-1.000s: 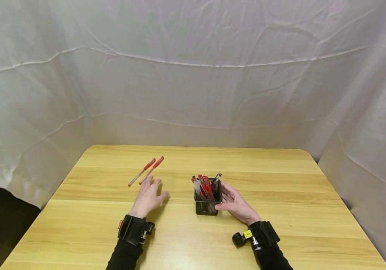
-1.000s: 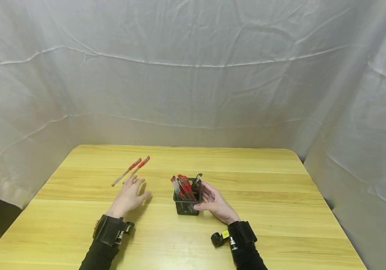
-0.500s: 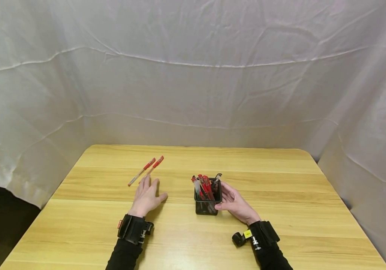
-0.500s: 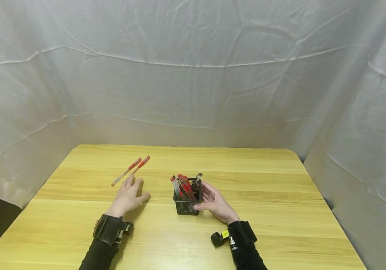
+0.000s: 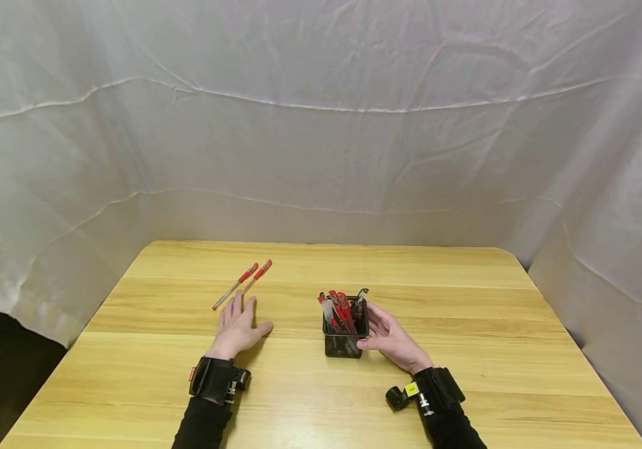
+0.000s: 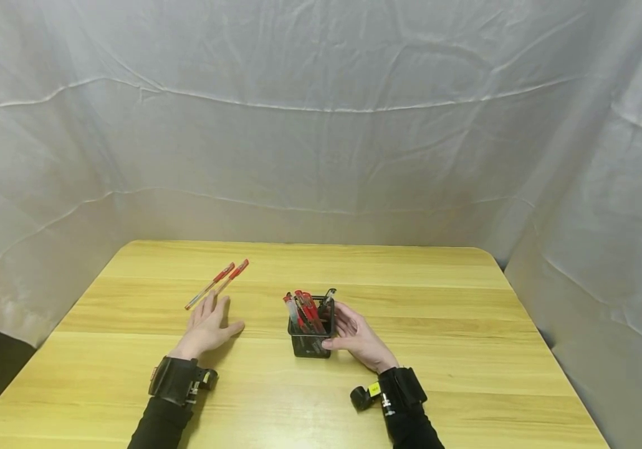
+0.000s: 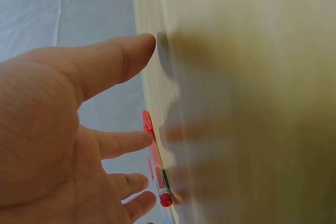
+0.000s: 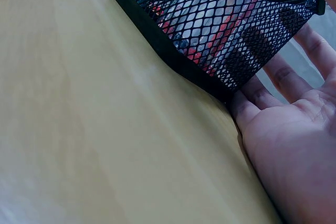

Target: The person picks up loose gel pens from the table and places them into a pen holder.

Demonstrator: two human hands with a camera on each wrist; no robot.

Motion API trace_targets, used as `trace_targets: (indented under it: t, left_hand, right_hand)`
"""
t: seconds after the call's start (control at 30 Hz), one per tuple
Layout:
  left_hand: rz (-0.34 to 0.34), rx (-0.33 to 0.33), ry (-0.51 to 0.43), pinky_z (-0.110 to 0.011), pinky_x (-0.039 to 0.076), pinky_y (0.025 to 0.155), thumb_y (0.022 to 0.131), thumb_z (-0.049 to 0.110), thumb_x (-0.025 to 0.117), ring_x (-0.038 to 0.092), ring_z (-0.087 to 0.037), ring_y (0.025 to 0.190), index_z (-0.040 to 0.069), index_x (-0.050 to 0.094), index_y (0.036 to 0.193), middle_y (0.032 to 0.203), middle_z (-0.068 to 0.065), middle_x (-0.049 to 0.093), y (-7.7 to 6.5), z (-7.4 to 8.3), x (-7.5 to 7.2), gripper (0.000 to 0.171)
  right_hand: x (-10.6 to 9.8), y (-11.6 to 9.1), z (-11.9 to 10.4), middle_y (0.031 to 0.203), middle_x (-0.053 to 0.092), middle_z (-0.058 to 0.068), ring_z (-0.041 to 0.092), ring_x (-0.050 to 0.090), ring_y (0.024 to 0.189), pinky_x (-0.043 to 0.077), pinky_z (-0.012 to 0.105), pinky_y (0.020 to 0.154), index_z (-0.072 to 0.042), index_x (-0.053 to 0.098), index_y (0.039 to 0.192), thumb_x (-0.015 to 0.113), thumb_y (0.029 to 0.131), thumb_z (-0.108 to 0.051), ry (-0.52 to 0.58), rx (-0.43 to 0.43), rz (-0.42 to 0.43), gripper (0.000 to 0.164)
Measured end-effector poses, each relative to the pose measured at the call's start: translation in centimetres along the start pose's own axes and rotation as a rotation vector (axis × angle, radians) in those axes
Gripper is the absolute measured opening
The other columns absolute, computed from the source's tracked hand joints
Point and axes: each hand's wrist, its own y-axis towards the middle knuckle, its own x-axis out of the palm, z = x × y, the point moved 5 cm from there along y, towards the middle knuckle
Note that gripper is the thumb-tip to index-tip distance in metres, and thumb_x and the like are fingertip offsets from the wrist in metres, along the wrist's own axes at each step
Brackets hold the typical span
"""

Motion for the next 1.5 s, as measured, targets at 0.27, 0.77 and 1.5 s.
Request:
trace_targets:
  t: [0.27,0.77,1.5]
  left_hand:
    - [-0.007,0.011,-0.022,-0.068,0.0,0.123,0.098,0.033,0.061,0.003,-0.054,0.151,-0.007,0.027,0.154,0.165,-0.033,0.001,0.1,-0.6,-0.1,0.077]
    - [0.163,0.049,-0.025,-0.058,0.037,0.109,0.095,0.026,0.065,0.05,-0.044,0.122,-0.005,0.065,0.122,0.129,-0.024,0.055,-0.3,0.1,-1.5,0.041]
    - [0.007,0.191,0.009,-0.064,0.021,0.123,0.098,0.02,0.063,0.018,-0.05,0.152,-0.013,0.038,0.147,0.164,-0.031,0.019,0.1,0.4,-0.6,0.064]
  right_hand:
    - [0.0,0.0,0.0,0.163,0.004,0.036,-0.011,0.043,0.135,0.033,0.008,0.113,0.011,0.006,0.157,0.074,0.085,0.001,-0.008,0.011,-0.005,0.099]
    - [-0.1,-0.1,0.0,0.166,0.002,0.03,0.002,0.028,0.148,0.03,0.005,0.111,0.007,0.004,0.158,0.076,0.085,-0.006,-0.049,0.086,0.034,0.104]
    - [-0.2,0.0,0.3,0.166,0.003,0.031,-0.006,0.034,0.141,0.031,0.005,0.112,0.007,0.006,0.158,0.077,0.085,-0.006,-0.039,0.072,0.022,0.103]
